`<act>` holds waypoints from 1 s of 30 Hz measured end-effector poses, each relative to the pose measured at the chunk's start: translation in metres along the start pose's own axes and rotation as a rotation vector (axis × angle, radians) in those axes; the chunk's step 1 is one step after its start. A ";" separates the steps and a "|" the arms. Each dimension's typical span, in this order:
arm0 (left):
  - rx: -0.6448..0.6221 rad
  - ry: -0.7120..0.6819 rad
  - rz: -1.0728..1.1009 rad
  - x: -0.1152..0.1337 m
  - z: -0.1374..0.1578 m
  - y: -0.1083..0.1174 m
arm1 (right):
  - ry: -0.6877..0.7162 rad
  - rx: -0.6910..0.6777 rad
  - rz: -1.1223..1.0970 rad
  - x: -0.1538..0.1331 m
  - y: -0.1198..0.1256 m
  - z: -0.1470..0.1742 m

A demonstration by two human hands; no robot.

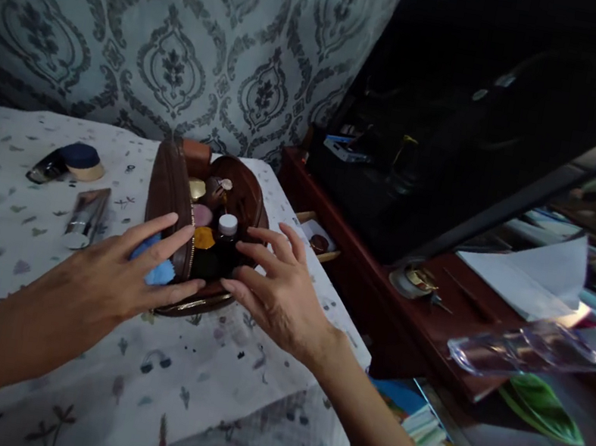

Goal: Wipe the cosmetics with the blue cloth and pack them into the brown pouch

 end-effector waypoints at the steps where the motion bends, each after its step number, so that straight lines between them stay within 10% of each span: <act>1: 0.002 -0.004 0.011 0.000 0.000 0.000 | -0.007 0.002 0.006 -0.001 0.000 0.004; 19: 0.006 -0.020 0.049 -0.001 0.000 0.002 | 0.068 -0.139 0.129 -0.013 -0.011 0.000; 30: -0.088 -0.023 -0.030 -0.010 0.015 0.012 | -0.045 0.016 -0.014 0.001 -0.033 0.018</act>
Point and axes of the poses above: each hand's wrist, its own z-axis away from the middle knuckle, its own y-axis out of the back of the hand, x = y × z, the point moved 8 cm from there along -z, towards the middle knuckle, and after that the axes turned 1 degree about x, right-handed, at the moved point
